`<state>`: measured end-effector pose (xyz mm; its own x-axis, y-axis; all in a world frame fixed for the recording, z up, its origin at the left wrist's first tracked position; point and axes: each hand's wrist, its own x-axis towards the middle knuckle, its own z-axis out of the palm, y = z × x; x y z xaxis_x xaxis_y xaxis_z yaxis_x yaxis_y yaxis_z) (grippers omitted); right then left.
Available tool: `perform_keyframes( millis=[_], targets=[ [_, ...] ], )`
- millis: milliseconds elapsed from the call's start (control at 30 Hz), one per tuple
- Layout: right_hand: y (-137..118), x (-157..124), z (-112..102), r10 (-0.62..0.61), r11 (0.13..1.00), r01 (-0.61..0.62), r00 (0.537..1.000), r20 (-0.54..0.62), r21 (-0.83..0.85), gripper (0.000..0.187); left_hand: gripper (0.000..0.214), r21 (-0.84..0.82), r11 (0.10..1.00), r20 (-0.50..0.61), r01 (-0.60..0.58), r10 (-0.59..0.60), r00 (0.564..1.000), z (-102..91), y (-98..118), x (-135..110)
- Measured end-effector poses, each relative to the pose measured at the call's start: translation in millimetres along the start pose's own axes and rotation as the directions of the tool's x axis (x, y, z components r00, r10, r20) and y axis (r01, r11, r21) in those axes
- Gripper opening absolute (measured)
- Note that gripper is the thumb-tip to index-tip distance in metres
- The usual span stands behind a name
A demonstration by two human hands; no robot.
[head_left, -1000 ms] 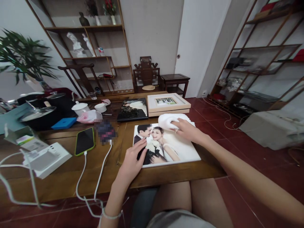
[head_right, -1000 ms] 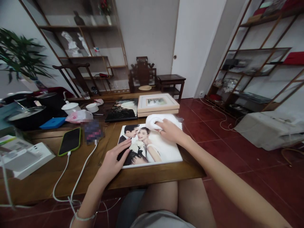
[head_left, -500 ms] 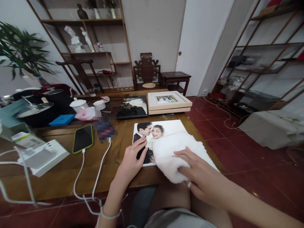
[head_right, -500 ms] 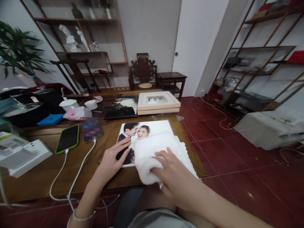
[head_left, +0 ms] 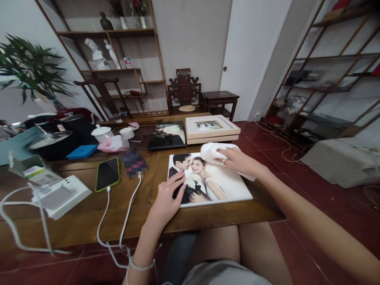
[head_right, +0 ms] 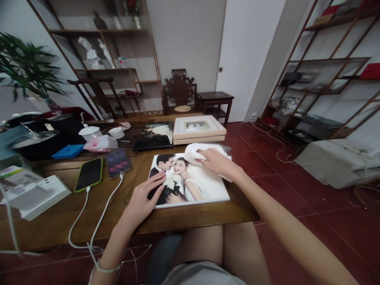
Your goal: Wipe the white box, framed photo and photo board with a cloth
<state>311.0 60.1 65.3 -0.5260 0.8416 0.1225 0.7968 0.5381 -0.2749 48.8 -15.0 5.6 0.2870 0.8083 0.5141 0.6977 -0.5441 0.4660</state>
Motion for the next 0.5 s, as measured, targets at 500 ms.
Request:
perform_keyframes(
  millis=[500],
  targets=[
    [-79,-90,28,-0.178,0.982,0.178,0.984,0.004,-0.065,0.04,0.027,-0.02,0.997,0.069,0.077,-0.076,0.995,1.0,-1,-1]
  ],
)
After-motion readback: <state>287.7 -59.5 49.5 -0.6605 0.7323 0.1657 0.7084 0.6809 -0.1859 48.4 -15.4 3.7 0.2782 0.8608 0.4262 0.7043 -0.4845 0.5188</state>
